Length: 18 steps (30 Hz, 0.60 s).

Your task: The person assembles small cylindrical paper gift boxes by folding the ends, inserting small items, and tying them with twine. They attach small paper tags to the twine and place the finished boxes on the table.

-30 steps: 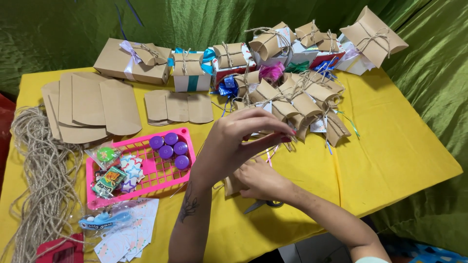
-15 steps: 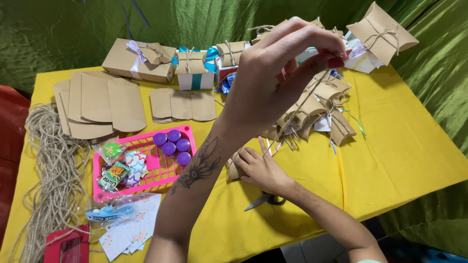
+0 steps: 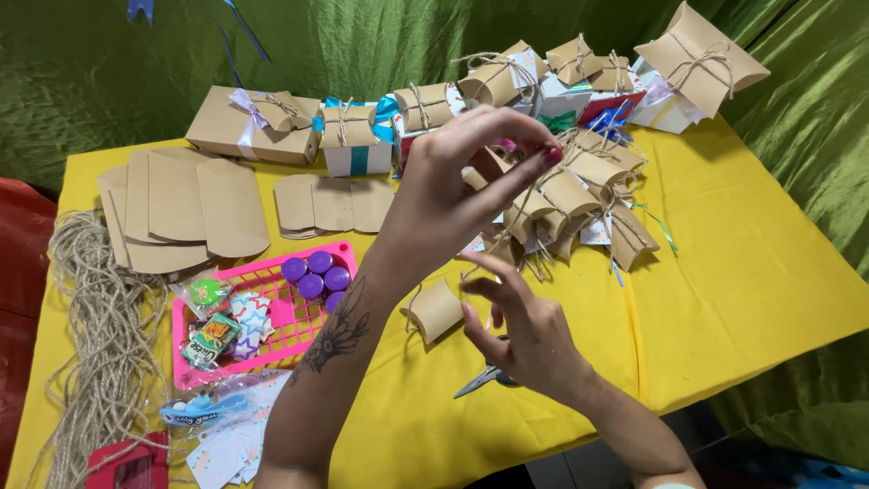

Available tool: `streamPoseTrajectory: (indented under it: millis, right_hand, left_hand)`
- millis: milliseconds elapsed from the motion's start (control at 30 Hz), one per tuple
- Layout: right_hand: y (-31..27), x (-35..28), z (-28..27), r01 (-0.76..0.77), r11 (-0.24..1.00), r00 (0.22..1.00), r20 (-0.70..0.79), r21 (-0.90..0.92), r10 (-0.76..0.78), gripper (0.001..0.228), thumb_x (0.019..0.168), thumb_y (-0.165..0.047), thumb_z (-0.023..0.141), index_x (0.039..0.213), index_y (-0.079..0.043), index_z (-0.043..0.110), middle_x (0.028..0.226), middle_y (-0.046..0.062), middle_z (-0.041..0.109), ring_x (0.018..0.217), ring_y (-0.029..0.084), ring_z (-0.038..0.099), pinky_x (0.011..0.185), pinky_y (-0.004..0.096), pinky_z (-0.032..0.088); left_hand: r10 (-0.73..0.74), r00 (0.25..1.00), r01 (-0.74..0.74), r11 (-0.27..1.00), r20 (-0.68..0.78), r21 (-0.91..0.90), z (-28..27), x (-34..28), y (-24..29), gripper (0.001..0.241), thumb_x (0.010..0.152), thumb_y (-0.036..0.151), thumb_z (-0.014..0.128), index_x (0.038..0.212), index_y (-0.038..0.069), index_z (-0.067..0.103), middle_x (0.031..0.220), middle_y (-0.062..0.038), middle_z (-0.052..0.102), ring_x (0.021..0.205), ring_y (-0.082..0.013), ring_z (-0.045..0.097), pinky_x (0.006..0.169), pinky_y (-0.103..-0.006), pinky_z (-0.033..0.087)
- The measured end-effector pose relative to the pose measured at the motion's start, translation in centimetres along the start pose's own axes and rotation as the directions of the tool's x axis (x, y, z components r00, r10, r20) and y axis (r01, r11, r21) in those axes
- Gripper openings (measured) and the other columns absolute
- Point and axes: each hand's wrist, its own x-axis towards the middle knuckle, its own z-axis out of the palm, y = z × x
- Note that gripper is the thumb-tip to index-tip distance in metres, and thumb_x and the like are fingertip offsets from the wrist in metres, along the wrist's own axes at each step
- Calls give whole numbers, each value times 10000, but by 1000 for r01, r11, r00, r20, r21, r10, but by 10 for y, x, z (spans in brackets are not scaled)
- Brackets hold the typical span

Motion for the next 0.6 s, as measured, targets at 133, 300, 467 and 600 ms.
streamPoseTrajectory:
  millis: [133,300,467,600]
  right_hand:
    - [17,26,-9,24,926,976,194,377,-104,281,976,-15,586,1253,-59,560,1224,140,461,668,193,582,576,322,499]
    - [30,18,-1,204,825,979,-86,528,-187,400,860,134,616,1206,-21,745,1166,165,733,770,189,673,619,276,516]
    - [54,21,25,159,953,957,-278,257,-84,831,900,168,547,1649,-69,277,1668,170,334,1410,349,478,1028,342,529]
    - [67,27,32,-86,619,986,-22,780,165,858,972,46,531,1675,-163,87,1741,164,69,1343,413,534,1105,526,494]
  left_hand:
    - [-151,988,149,988,-42,-47,10,-20,-3,107,991,155,672,1065,85,703,1036,-29,726,883,-87,691,682,-195,593]
    - [-611,753,468,759,-245,-454,17,-54,-41,254,982,271,656,1105,48,655,1017,-104,649,625,-152,715,565,-333,684]
    - [-801,599,642,469,13,-607,36,-96,-84,329,1029,324,556,1179,41,481,1155,-117,551,875,-335,748,706,-527,678]
    - [-801,599,640,485,-9,-596,30,-96,-86,324,1064,287,500,1222,8,454,1165,-123,514,888,-288,727,639,-506,695]
